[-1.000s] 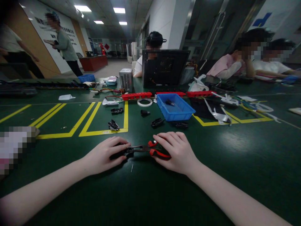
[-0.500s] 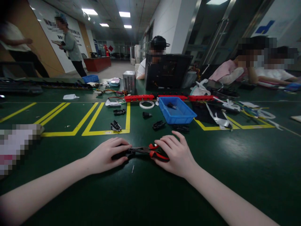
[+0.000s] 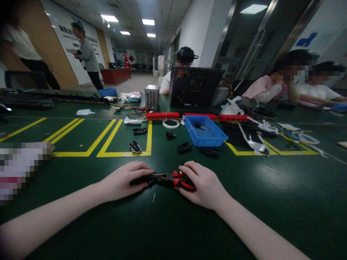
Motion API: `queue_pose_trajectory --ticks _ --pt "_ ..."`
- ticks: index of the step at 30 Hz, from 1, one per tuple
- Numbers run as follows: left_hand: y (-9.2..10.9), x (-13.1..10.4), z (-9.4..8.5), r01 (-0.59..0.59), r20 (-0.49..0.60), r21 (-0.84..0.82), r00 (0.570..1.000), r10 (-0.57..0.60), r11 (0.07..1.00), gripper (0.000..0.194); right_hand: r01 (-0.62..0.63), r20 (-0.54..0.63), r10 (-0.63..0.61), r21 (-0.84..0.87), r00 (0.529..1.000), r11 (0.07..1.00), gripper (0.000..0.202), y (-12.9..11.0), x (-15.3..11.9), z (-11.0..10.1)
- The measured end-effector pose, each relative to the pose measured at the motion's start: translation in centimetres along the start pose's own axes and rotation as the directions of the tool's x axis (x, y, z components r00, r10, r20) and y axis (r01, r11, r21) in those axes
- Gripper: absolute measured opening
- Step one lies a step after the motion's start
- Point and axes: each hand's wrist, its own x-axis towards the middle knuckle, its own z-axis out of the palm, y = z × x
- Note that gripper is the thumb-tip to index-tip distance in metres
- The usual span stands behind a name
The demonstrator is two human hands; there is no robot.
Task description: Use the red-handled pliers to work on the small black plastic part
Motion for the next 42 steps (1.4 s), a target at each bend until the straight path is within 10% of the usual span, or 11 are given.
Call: queue_pose_trajectory --ticks 28,42 --pt "0.2 0.0 -0.5 -0.004 0.02 -0.021 1.0 0.004 1.0 0.033 0.043 -0.03 -0.045 -0.085 0.999 0.995 0.04 0.4 0.0 0.1" --pt "-0.3 -0.1 -1.1 0.066 -0.006 -0.366 0.997 -0.073 0.928 0.032 0.105 -0.116 -0.134 -0.227 0.984 0.968 0.046 0.8 0.1 0.2"
